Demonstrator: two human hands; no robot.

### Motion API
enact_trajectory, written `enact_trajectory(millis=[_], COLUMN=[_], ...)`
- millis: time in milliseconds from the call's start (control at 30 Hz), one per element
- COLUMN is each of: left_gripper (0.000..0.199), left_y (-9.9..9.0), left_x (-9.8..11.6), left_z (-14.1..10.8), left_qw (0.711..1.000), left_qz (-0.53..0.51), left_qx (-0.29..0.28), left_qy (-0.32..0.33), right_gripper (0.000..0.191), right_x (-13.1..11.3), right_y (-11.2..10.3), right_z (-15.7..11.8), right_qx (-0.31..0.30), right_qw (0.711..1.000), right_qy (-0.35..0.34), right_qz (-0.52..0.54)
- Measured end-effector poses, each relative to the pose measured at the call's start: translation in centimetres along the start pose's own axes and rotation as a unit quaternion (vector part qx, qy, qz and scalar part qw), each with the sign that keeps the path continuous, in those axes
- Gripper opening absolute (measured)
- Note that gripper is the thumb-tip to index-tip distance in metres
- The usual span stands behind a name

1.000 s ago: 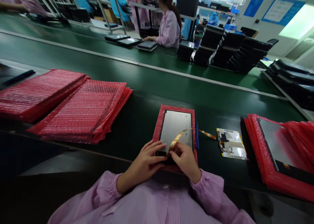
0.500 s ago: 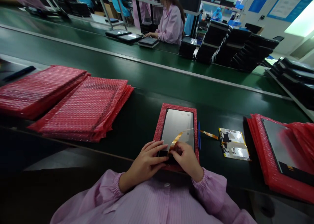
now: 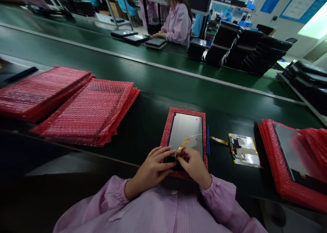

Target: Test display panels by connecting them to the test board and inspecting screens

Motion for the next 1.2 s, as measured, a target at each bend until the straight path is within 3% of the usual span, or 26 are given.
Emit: enact_trajectory(millis=[200,700,1000,1133,1200], left_gripper=[0.02,0.032,0.043,0.071,0.082], left_y=[0.0,0.6,1.2,0.2,0.1], left_x=[0.1,2.1,1.0,-1.0,-1.8], left_z=[-0.1,-0.2,-0.4,-0.2,-0.1], left_qw=[1.0,0.987,0.992,0.991,0.985], left_qz=[0.014,0.125,0.103,0.101,0.104], left_qx=[-0.005,-0.035,-0.067,-0.055,-0.069], left_qy=[0.005,0.091,0.033,-0.073,-0.118], right_gripper=[0.016,0.011,0.016,0.028,0.033], right_x=[-0.4,-2.0,-2.9,-2.7,-2.3], right_y=[0.1,-0.3,-1.4,-2.5,-2.0], right_z=[-0.2,-0.6,-1.7,-3.6,-4.3], right_qx=[-0.006,0.015,0.068,0.14,0.143], right_qw=[1.0,0.996,0.99,0.96,0.939], right_qy=[-0.01,-0.056,-0.087,-0.133,-0.145], right_qz=[-0.002,-0.071,-0.086,-0.201,-0.277])
Point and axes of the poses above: each hand's wrist, its own z-axis towards the middle knuckle, its own y-axis out of the palm, x = y × z, the point moved 10 cm from there along z, towards the middle knuckle, and after that the axes turned 4 degrees about y, right-handed, at the moved point
